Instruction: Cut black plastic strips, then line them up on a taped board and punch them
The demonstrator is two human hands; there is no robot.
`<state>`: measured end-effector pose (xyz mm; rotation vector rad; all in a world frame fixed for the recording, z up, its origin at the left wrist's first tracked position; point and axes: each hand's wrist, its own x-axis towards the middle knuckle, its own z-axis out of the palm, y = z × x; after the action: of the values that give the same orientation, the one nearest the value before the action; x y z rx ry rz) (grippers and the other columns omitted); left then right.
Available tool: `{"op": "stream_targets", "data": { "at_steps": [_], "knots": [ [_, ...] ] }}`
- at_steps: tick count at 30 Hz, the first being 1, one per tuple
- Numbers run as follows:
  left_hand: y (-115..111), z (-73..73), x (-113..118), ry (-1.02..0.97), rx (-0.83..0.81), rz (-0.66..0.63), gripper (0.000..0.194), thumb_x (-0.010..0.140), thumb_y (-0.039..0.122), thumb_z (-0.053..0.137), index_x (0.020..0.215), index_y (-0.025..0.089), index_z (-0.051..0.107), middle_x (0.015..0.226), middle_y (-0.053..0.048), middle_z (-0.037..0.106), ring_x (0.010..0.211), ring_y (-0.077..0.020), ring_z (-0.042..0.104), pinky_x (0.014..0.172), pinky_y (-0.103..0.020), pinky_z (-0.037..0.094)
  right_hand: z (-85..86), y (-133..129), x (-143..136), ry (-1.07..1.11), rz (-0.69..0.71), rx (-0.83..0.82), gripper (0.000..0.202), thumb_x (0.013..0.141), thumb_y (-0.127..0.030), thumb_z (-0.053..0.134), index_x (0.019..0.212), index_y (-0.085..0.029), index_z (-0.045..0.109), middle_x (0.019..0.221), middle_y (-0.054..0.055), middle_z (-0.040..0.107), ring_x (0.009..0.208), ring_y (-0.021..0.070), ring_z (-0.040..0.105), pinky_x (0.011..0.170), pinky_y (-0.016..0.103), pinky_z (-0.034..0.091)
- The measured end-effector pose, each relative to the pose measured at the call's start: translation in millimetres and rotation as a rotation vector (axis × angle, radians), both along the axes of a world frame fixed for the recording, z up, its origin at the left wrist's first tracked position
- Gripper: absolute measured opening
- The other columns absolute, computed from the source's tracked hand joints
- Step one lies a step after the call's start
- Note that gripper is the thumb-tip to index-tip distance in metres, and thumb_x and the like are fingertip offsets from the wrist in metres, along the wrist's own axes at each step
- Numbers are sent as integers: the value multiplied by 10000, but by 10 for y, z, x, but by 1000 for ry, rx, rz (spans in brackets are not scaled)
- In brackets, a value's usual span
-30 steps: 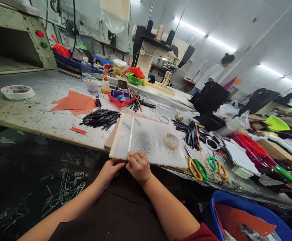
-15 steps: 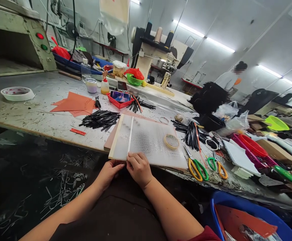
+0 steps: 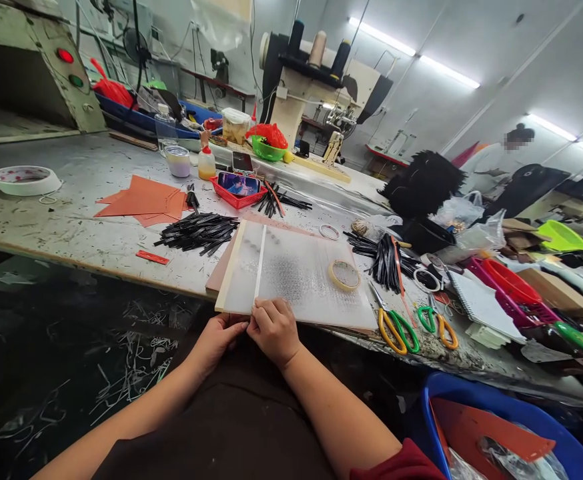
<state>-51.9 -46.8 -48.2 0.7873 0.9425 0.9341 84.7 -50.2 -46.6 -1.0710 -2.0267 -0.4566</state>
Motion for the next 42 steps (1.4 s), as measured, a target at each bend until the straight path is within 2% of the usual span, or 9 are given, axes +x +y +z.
{"op": "stream_targets", "data": {
  "at_steps": [8, 13, 19, 29, 37, 42],
  "knots": [
    [-8, -21, -7, 2, 20, -4, 372, 466, 338, 707, 761, 112, 696, 685, -51, 671, 403, -48, 312, 395, -204, 200, 35, 13, 40, 28, 50, 29, 202, 726, -17, 470, 751, -194, 562, 781, 53, 689, 673, 183, 574, 626, 322, 506],
    [-9, -22, -6, 1, 28, 10, 397, 459, 344, 714, 773, 103, 688, 687, -59, 675, 402, -50, 324, 393, -204, 211, 29, 1, 64, 40, 79, -1, 154, 714, -67, 519, 807, -181, 565, 819, 77, 686, 715, 198, 588, 657, 343, 519],
    [-10, 3, -6, -4, 27, 14, 378, 447, 333, 715, 746, 105, 679, 635, -40, 658, 397, -48, 316, 391, -202, 209, 35, -4, 53, 33, 63, -53, 140, 763, -61, 503, 779, -191, 552, 799, 71, 680, 706, 199, 579, 647, 347, 509],
    [-1, -79, 5, 13, 20, 20, 403, 464, 332, 705, 786, 95, 657, 761, -71, 681, 400, -43, 332, 384, -195, 218, 52, -26, 52, -7, 40, -145, 106, 803, -110, 497, 741, -187, 539, 801, 95, 656, 713, 227, 536, 648, 380, 481],
    [22, -35, -26, 63, 41, 26, 420, 459, 341, 716, 797, 96, 669, 678, -49, 662, 389, -47, 336, 382, -195, 231, 83, 20, 23, 30, 56, -113, 138, 764, -76, 479, 737, -201, 532, 790, 64, 662, 706, 197, 542, 664, 333, 481],
    [109, -109, -45, 74, 41, -9, 423, 485, 345, 740, 826, 108, 663, 466, 30, 551, 363, -45, 290, 374, -180, 187, 82, 89, 21, -19, 9, -92, 138, 739, -78, 482, 724, -208, 524, 819, 33, 677, 674, 178, 542, 652, 317, 474]
  ]
}}
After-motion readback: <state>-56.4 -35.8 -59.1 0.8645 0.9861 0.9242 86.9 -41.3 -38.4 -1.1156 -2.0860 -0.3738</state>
